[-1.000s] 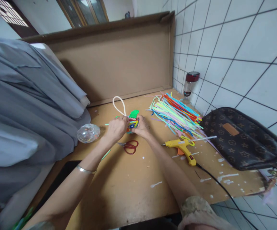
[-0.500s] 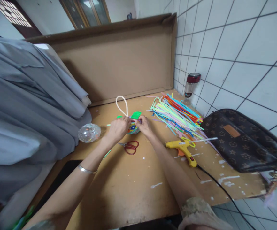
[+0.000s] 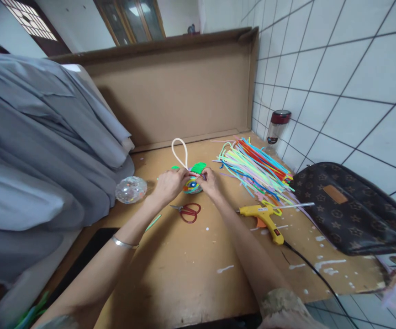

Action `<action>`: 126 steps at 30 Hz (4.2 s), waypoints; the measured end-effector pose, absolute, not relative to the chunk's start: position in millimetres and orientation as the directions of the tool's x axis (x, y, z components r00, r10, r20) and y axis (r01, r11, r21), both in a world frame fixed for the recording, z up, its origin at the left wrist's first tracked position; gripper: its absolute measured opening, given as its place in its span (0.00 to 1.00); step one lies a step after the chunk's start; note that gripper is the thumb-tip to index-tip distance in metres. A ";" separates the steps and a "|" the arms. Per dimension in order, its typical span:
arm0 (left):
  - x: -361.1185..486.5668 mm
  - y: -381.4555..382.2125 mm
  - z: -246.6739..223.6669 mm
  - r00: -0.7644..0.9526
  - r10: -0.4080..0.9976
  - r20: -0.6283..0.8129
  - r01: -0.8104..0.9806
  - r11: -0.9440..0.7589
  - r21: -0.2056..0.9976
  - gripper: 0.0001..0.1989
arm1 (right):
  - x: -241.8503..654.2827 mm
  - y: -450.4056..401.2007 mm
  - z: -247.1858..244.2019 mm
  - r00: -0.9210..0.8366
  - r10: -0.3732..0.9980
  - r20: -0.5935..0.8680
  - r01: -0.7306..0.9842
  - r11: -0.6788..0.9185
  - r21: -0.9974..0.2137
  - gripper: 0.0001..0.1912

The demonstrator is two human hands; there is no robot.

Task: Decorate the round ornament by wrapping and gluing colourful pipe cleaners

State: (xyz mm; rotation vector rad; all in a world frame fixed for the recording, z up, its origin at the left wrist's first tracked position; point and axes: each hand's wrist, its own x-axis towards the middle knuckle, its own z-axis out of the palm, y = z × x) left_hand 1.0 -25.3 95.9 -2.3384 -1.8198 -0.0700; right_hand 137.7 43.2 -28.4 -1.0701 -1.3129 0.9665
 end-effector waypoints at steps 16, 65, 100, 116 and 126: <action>-67.1 2.5 49.0 0.003 0.941 0.337 0.761 -0.221 0.610 0.12 | 143.1 35.6 -17.0 0.099 0.979 0.176 -0.061 0.183 -0.981 0.15; -22.5 12.8 -32.6 -0.323 0.930 0.175 -0.130 -0.227 0.965 0.13 | 153.7 25.4 -6.5 0.084 0.994 0.070 -0.148 0.082 -0.986 0.17; -18.9 13.1 -26.8 -0.339 0.919 0.202 -0.089 -0.245 0.965 0.09 | 141.6 23.8 -6.4 0.236 0.967 0.098 -0.284 0.165 -0.945 0.18; -20.3 12.4 -26.7 -0.308 0.927 0.214 -0.095 -0.253 0.963 0.11 | 142.7 24.0 -5.6 0.163 0.982 0.092 -0.259 0.133 -0.957 0.09; -18.6 13.9 -27.0 -0.331 0.916 0.225 -0.080 -0.265 0.961 0.10 | 145.9 25.0 -7.2 0.158 0.985 0.065 -0.221 0.099 -0.970 0.09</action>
